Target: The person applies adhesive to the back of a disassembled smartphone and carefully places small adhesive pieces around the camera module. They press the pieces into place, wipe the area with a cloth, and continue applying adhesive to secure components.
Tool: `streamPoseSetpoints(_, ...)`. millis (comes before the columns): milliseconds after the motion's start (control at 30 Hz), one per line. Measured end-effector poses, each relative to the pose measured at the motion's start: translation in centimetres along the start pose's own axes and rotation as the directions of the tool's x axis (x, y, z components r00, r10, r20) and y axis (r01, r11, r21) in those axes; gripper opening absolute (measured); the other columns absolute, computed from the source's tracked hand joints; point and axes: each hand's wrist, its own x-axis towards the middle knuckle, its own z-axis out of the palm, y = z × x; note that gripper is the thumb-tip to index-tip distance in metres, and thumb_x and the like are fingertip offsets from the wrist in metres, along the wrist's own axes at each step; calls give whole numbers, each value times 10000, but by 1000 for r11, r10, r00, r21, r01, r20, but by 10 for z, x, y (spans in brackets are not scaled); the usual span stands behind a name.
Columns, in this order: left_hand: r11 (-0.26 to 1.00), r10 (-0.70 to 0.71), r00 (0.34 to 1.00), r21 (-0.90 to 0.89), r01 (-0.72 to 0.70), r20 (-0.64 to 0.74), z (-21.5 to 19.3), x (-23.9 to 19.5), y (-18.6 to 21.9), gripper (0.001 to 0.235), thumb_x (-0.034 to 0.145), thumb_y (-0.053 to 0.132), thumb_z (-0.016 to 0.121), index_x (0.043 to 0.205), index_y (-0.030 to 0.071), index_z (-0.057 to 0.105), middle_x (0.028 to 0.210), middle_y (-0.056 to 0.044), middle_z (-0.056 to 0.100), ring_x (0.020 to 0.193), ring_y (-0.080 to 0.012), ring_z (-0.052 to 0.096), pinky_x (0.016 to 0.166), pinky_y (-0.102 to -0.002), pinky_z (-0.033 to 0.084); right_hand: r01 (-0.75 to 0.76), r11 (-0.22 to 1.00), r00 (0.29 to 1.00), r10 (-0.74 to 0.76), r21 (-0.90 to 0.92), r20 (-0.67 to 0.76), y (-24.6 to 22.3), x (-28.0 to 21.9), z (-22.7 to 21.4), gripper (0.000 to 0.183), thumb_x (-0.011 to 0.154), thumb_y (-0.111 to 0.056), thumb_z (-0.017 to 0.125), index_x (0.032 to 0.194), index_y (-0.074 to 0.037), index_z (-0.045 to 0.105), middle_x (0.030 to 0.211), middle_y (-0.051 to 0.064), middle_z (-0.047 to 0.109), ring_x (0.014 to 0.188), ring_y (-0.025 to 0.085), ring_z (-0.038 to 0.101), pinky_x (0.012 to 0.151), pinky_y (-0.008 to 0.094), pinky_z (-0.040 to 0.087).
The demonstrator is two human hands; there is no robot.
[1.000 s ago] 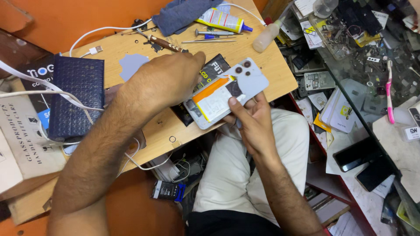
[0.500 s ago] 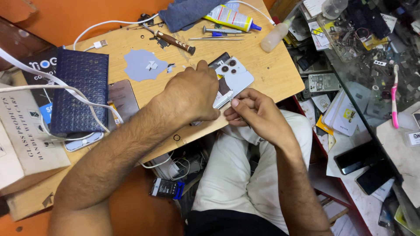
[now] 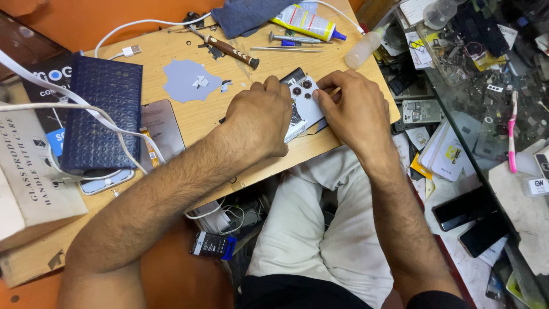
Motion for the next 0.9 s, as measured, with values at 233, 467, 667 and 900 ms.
streamPoseSetpoints(233,998,-38,999,-46,39,12,2,4,2,828,705,399,868,1269,-103,528,1185,-204,545,1051,-319,622,711,-406,609,48,994,999,-49,99,7,14,7,3,183,922,-170,782,1047,-37,772,917,85,769,768,170,728,725,321,572)
streamPoseSetpoints(467,998,-48,998,-37,50,39,-1,5,4,823,725,363,863,1286,-122,507,1192,-213,534,1067,-327,617,654,-416,625,-16,977,994,-8,212,110,35,22,8,191,935,-194,789,1008,-19,767,821,47,759,677,67,678,649,236,549)
streamPoseSetpoints(667,997,-55,998,-47,56,19,-1,5,5,765,750,312,840,1279,-130,509,1187,-224,532,1061,-333,618,648,-408,624,-90,945,972,15,314,236,46,28,11,193,980,-220,739,1013,-31,754,781,-34,686,647,22,536,583,204,446)
streamPoseSetpoints(900,998,-51,998,-34,52,34,-3,3,5,781,741,319,850,1270,-138,502,1176,-230,528,1044,-332,620,628,-393,630,-52,928,992,7,370,122,46,12,17,192,1002,-196,757,1049,-13,727,838,-15,696,721,38,562,640,210,455)
